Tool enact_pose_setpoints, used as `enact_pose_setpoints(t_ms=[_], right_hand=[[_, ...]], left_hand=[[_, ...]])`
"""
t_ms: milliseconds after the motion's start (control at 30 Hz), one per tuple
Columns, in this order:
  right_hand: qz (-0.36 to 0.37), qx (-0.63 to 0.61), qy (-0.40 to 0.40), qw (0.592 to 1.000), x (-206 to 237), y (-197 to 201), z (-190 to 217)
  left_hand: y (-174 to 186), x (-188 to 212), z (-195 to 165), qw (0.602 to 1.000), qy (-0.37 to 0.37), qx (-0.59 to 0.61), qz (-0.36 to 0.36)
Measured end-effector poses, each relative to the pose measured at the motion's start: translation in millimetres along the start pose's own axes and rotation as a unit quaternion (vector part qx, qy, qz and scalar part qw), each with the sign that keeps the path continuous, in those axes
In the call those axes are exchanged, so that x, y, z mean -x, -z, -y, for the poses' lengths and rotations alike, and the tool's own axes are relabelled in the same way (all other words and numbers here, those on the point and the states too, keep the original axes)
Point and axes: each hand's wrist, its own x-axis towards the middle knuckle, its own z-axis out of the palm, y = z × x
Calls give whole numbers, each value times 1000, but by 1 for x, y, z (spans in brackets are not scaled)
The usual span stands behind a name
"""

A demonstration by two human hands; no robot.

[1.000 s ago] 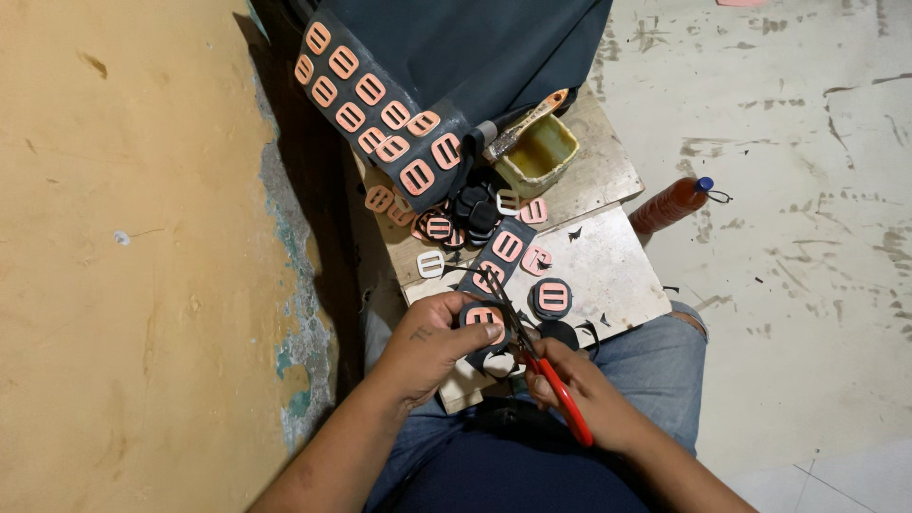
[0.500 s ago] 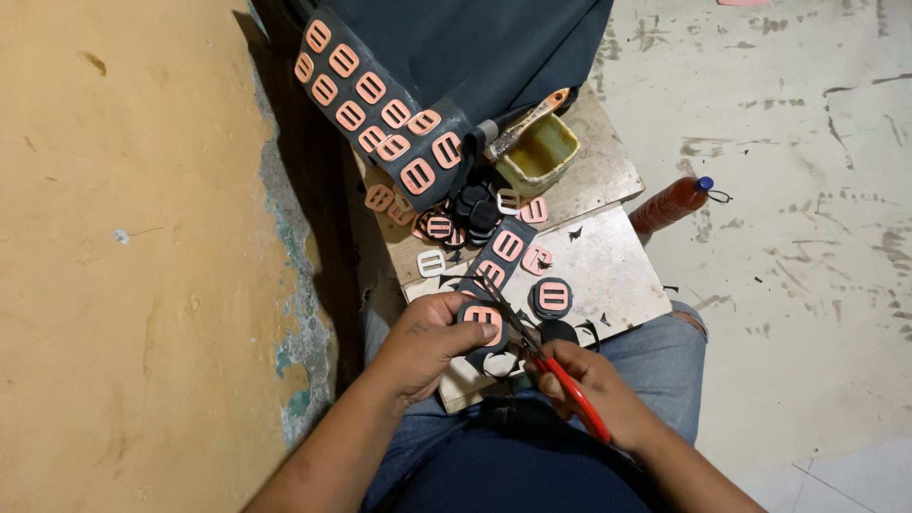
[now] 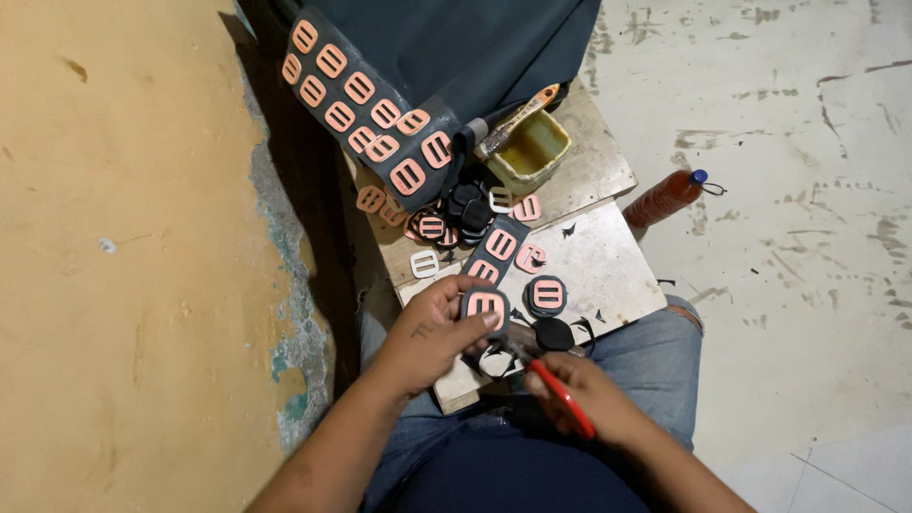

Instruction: The person uses a hammer to press small black plastic pieces on a small table, then switches to red-handled scissors to cut individual shapes from a black sheet with pink outlines. The cut pieces are placed on the table.

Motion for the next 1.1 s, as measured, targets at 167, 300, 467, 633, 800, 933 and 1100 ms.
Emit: enact_pose_setpoints(t_ms=[167, 300, 467, 633, 800, 933, 1100], right_hand=[[64, 100, 35, 992, -5, -16, -4], [79, 118, 38, 989, -6, -19, -2], [70, 92, 63, 991, -4, -17, -6], [76, -82, 106, 988, -2, -11, -5], [145, -236, 184, 943, 3, -16, 13], [200, -235, 172, 936, 4, -20, 22], [223, -209, 134, 943, 3, -11, 17]], left_hand=[[-17, -28, 5, 994, -67, -81, -9], [-30, -56, -2, 988, -67, -137, 25], [-26, -44, -15, 877, -257, -372, -161], [-13, -21, -12, 884, -246, -258, -302], [-10, -9, 7, 982, 35, -152, -104], [-10, -4, 16, 986, 89, 120, -73], [14, -8, 3, 955, -52, 201, -212]])
